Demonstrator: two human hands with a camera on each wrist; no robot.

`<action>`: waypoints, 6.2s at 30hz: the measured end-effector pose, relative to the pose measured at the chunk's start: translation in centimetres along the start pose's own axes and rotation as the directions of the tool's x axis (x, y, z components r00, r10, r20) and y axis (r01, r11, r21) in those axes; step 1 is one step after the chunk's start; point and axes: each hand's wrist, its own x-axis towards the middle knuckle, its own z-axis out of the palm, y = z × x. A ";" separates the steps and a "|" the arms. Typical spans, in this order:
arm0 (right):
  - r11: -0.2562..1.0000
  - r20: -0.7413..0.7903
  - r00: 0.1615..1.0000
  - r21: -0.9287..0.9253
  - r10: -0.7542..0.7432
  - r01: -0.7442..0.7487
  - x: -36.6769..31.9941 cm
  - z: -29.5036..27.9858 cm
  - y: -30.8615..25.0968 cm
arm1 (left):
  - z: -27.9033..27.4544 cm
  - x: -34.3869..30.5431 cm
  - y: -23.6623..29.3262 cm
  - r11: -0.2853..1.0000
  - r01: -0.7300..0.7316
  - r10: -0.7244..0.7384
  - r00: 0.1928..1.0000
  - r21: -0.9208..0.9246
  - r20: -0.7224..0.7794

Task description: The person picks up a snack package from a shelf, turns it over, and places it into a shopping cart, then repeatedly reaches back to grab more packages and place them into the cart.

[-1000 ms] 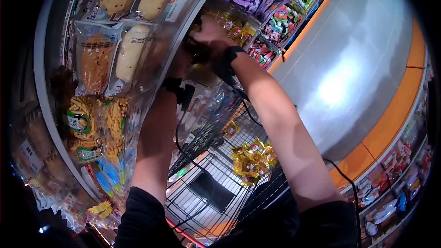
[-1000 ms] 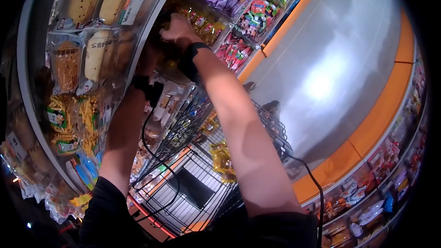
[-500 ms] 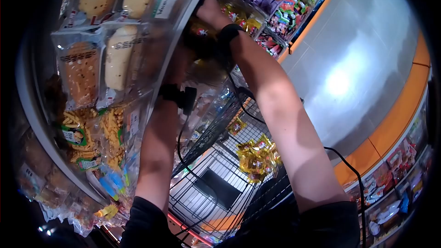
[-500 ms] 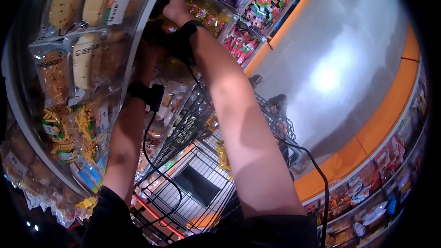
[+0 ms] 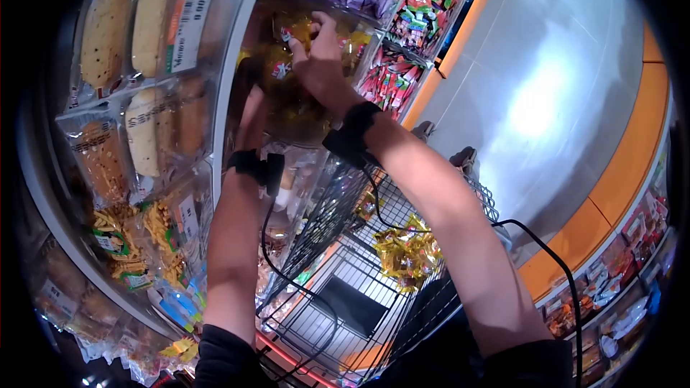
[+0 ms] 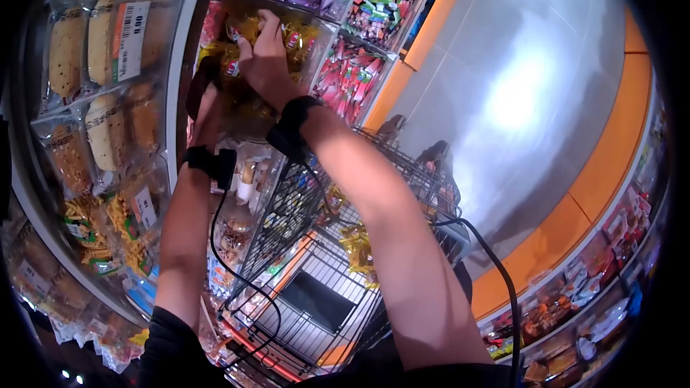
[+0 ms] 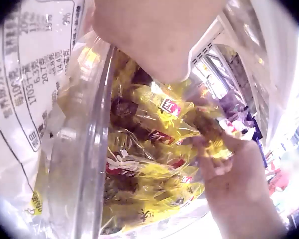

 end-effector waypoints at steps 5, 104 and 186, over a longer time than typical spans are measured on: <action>0.986 0.054 0.995 -0.137 -0.085 0.092 -2.5 -1.2 2.8 | -0.2 -0.6 -0.5 0.954 0.167 -0.138 0.982 0.250 -0.127; 0.985 0.173 0.970 0.043 -0.171 0.166 -3.2 -1.6 2.0 | 1.7 6.6 4.2 0.945 0.198 -0.244 0.956 0.261 0.160; 0.701 0.629 0.731 -0.647 0.266 0.301 -3.5 -6.2 -1.3 | 3.2 -10.9 3.4 0.591 -0.246 0.186 0.968 0.768 0.167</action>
